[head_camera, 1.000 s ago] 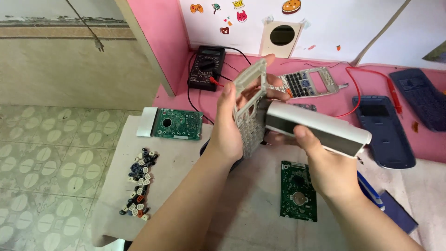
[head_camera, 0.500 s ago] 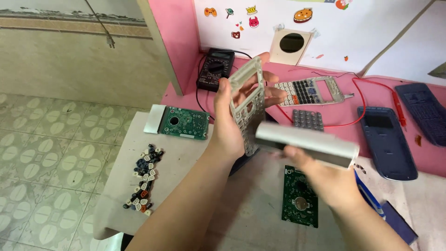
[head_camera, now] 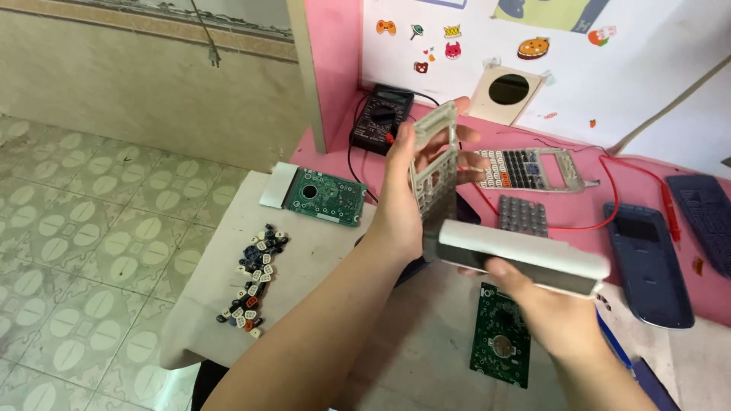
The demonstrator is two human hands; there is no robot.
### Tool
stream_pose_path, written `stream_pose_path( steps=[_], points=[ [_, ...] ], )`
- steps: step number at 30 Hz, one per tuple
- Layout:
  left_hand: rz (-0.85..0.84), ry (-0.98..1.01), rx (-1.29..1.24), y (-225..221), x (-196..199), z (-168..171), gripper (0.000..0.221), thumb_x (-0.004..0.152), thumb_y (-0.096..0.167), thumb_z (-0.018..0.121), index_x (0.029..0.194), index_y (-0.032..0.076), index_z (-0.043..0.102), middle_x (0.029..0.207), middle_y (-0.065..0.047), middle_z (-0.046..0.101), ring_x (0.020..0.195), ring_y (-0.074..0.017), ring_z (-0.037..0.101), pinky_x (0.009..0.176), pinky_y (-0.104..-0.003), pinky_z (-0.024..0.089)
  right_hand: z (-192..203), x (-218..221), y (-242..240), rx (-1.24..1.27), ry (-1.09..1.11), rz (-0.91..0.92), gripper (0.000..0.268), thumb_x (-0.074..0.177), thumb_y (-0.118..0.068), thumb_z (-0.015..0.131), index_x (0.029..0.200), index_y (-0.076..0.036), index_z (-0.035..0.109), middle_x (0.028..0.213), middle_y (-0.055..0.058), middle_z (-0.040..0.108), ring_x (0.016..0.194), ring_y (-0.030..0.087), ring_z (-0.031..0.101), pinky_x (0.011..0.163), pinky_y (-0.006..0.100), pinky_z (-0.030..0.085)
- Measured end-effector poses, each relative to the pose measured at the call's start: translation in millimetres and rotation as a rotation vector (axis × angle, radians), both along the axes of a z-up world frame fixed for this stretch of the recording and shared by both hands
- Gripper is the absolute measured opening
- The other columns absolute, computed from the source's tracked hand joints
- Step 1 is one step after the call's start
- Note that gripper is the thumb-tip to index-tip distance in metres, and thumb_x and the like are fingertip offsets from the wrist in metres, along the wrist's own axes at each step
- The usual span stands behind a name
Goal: Cleaning electronic components with a handheld vacuum and inspecting circuit boards and wires at a repair bench.
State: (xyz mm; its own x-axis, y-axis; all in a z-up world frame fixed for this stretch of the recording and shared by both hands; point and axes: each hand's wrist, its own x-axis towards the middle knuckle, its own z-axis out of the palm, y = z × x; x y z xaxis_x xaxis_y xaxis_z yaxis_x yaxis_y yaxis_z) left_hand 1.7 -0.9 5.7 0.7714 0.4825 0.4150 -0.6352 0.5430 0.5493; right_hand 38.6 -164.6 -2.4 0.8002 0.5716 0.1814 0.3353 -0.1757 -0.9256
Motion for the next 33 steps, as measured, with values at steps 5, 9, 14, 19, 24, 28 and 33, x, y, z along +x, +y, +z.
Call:
stream_pose_path(
  steps=[5, 9, 14, 19, 24, 28, 33],
  points=[
    [-0.015, 0.073, 0.008, -3, -4, 5, 0.053, 0.093, 0.045, 0.034, 0.129, 0.007, 0.045, 0.099, -0.009, 0.059, 0.081, -0.0167, 0.058, 0.067, -0.031, 0.049, 14, -8, 7, -0.239, -0.065, -0.332, 0.042, 0.066, -0.039, 0.067, 0.09, -0.006, 0.063, 0.086, 0.006, 0.065, 0.079, 0.014, 0.06, 0.067, 0.028, 0.044],
    [-0.044, 0.027, 0.025, -1, 0, -1, 0.057, 0.091, 0.047, 0.038, 0.13, 0.005, 0.042, 0.097, -0.006, 0.057, 0.079, -0.0153, 0.055, 0.069, -0.027, 0.045, 17, -9, 12, 0.172, 0.26, 0.053, 0.041, 0.067, -0.019, 0.061, 0.096, 0.009, 0.06, 0.083, 0.023, 0.067, 0.06, 0.032, 0.067, 0.064, 0.043, 0.06],
    [0.071, 0.222, 0.23, -5, -8, 7, 0.064, 0.084, 0.05, 0.041, 0.132, 0.008, 0.042, 0.096, -0.003, 0.053, 0.076, -0.0097, 0.048, 0.068, -0.022, 0.039, 6, -5, 12, 0.357, 0.292, 0.08, 0.022, 0.08, -0.015, 0.056, 0.092, 0.003, 0.054, 0.083, 0.017, 0.06, 0.063, 0.026, 0.059, 0.062, 0.038, 0.051],
    [0.122, 0.238, 0.315, -8, -13, 12, 0.069, 0.083, 0.058, 0.032, 0.131, 0.009, 0.043, 0.098, -0.004, 0.056, 0.081, -0.0119, 0.051, 0.086, -0.03, 0.04, 2, 4, 14, 0.322, 0.295, -0.058, 0.033, 0.084, -0.019, 0.053, 0.105, 0.007, 0.052, 0.084, 0.02, 0.059, 0.059, 0.028, 0.057, 0.059, 0.032, 0.05],
    [0.181, 0.168, 0.306, -9, -14, 10, 0.067, 0.082, 0.057, 0.04, 0.128, 0.008, 0.045, 0.098, -0.004, 0.056, 0.105, -0.0169, 0.05, 0.103, -0.034, 0.033, -2, -2, 6, 0.302, 0.342, 0.119, 0.037, 0.087, -0.025, 0.049, 0.072, 0.007, 0.059, 0.062, 0.021, 0.062, 0.057, 0.029, 0.062, 0.055, 0.038, 0.053],
    [0.122, -0.109, 0.211, -9, 23, -35, 0.066, 0.087, 0.052, 0.054, 0.133, 0.007, 0.042, 0.1, -0.001, 0.056, 0.094, -0.0151, 0.058, 0.082, -0.03, 0.048, 14, -8, 23, 0.268, 0.263, -0.169, 0.028, 0.084, -0.009, 0.051, 0.106, 0.006, 0.046, 0.092, 0.02, 0.057, 0.063, 0.036, 0.058, 0.053, 0.038, 0.052],
    [0.131, -0.266, 0.169, -6, 22, -36, 0.059, 0.086, 0.029, 0.061, 0.133, 0.002, 0.037, 0.103, -0.004, 0.052, 0.083, -0.0053, 0.049, 0.074, -0.015, 0.045, -7, 2, 7, 0.265, 0.479, -0.095, 0.03, 0.089, -0.017, 0.048, 0.094, 0.012, 0.053, 0.066, 0.03, 0.057, 0.051, 0.037, 0.056, 0.054, 0.044, 0.05]
  ],
)
